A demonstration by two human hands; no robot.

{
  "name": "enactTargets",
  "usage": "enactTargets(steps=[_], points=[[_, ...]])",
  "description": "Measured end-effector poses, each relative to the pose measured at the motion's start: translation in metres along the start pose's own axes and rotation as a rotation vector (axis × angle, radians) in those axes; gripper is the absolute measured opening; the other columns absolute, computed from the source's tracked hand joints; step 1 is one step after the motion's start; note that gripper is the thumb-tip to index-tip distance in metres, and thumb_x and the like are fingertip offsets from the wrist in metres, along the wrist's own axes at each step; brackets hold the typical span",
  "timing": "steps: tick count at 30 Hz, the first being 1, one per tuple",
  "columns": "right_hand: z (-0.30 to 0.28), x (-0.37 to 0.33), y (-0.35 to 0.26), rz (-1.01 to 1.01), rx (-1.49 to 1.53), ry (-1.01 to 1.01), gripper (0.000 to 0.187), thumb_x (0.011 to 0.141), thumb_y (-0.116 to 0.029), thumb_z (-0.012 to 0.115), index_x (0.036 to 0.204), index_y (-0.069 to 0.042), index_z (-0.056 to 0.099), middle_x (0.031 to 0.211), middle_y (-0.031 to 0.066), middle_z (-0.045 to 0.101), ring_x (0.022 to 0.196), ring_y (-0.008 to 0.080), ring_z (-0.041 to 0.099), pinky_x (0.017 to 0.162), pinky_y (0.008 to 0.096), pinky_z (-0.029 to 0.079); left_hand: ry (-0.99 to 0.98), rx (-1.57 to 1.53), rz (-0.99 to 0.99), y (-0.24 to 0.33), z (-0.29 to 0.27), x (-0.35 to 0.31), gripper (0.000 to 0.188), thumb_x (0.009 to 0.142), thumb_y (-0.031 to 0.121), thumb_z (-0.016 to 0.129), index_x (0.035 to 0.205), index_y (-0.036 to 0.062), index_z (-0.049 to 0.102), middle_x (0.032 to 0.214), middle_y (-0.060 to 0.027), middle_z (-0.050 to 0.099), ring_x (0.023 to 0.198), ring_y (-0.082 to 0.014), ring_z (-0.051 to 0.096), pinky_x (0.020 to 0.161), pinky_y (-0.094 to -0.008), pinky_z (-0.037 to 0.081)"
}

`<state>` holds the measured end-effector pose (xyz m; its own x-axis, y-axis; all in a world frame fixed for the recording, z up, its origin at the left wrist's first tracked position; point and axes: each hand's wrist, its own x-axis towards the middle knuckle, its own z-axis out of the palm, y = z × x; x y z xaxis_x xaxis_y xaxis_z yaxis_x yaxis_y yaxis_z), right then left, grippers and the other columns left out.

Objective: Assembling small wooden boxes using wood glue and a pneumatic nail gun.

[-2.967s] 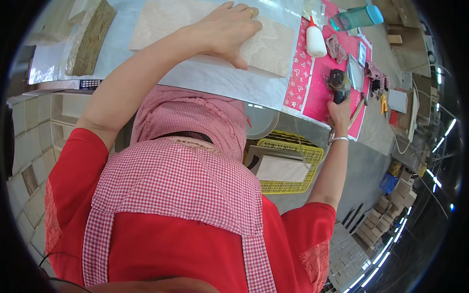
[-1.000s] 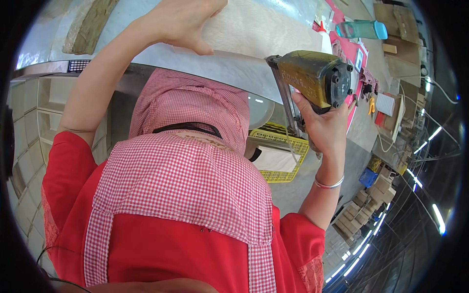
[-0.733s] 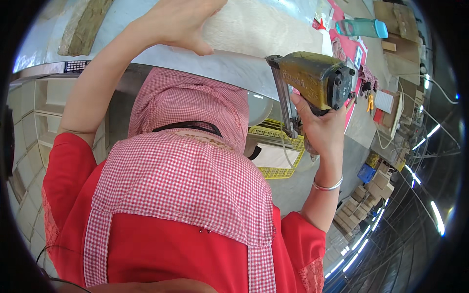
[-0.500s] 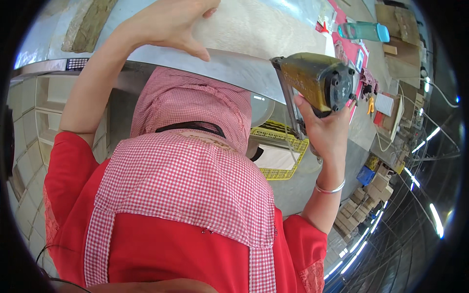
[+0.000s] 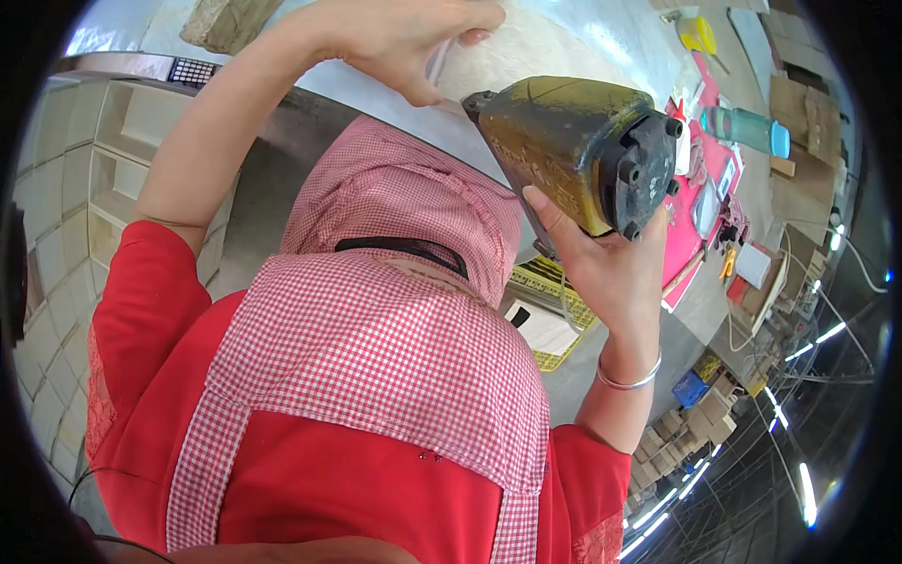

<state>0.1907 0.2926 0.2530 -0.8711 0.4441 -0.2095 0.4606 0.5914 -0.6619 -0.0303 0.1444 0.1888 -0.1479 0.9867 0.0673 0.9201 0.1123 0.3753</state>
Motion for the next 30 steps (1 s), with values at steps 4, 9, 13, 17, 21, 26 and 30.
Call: enactTargets(steps=[4,9,13,17,21,26,30], points=[[0.006,0.004,-0.002,0.0,0.023,-0.038,0.032,0.08,-0.008,0.082,0.104,0.005,0.067,0.099,0.0107,0.073,0.089,0.0153,0.069,0.079,0.0291,0.054,0.004,-0.114,0.04,-0.015,0.001,0.006,0.056,0.056,0.029,0.083,0.096,0.0011,0.055,0.117,-0.0265,0.051,0.115,-0.0411,0.049,0.094,-0.0487,0.04],[0.008,0.003,-0.005,-0.012,0.015,-0.022,0.031,0.08,-0.008,0.082,0.105,0.005,0.067,0.1,0.0107,0.073,0.087,0.0155,0.069,0.076,0.0294,0.054,-0.014,-0.208,0.075,-0.022,0.003,0.008,0.056,0.055,0.029,0.084,0.094,0.0015,0.054,0.114,-0.0251,0.051,0.112,-0.0398,0.049,0.092,-0.0475,0.04],[0.005,0.005,-0.012,-0.071,-0.086,-0.043,0.032,0.08,-0.008,0.082,0.105,0.005,0.067,0.101,0.0103,0.073,0.087,0.0159,0.069,0.077,0.0302,0.054,-0.036,-0.225,0.052,-0.022,0.002,0.01,0.056,0.054,0.028,0.084,0.093,0.0015,0.052,0.114,-0.0236,0.05,0.112,-0.0388,0.048,0.091,-0.0463,0.039],[0.002,0.013,-0.022,0.006,-0.142,-0.101,0.033,0.078,-0.009,0.083,0.104,0.004,0.067,0.1,0.0095,0.073,0.088,0.0167,0.07,0.079,0.031,0.054,0.179,0.228,0.0,-0.006,0.008,-0.009,0.05,0.06,0.031,0.081,0.094,0.0024,0.057,0.111,-0.0234,0.056,0.109,-0.0401,0.053,0.088,-0.0493,0.043],[0.002,0.003,0.004,-0.234,-0.069,-0.021,0.038,0.081,-0.009,0.08,0.115,0.001,0.064,0.101,0.006,0.071,0.085,0.0132,0.065,0.072,0.0293,0.053,0.385,-0.04,-0.083,-0.019,0.047,-0.036,0.095,0.061,0.054,0.084,0.136,0.0076,0.048,0.135,-0.0215,0.048,0.127,-0.0386,0.045,0.108,-0.0501,0.032],[-0.024,-0.021,0.018,0.0,-0.008,0.198,0.04,0.076,-0.006,0.082,0.11,0.003,0.064,0.104,0.0116,0.071,0.093,0.0187,0.068,0.081,0.0322,0.054,0.407,-0.223,-0.47,0.075,0.082,-0.068,0.09,0.071,0.046,0.08,0.139,0.0009,0.043,0.129,-0.0226,0.05,0.12,-0.0404,0.048,0.104,-0.0509,0.035],[-0.052,-0.043,0.056,0.027,-0.078,0.328,0.039,0.08,-0.008,0.08,0.113,0.003,0.062,0.098,0.0068,0.069,0.083,0.013,0.064,0.072,0.0289,0.053,0.54,-0.483,-0.19,0.094,0.121,-0.035,0.055,0.085,0.034,0.072,0.125,0.0008,0.057,0.118,-0.0218,0.058,0.108,-0.0389,0.056,0.097,-0.0467,0.044]])
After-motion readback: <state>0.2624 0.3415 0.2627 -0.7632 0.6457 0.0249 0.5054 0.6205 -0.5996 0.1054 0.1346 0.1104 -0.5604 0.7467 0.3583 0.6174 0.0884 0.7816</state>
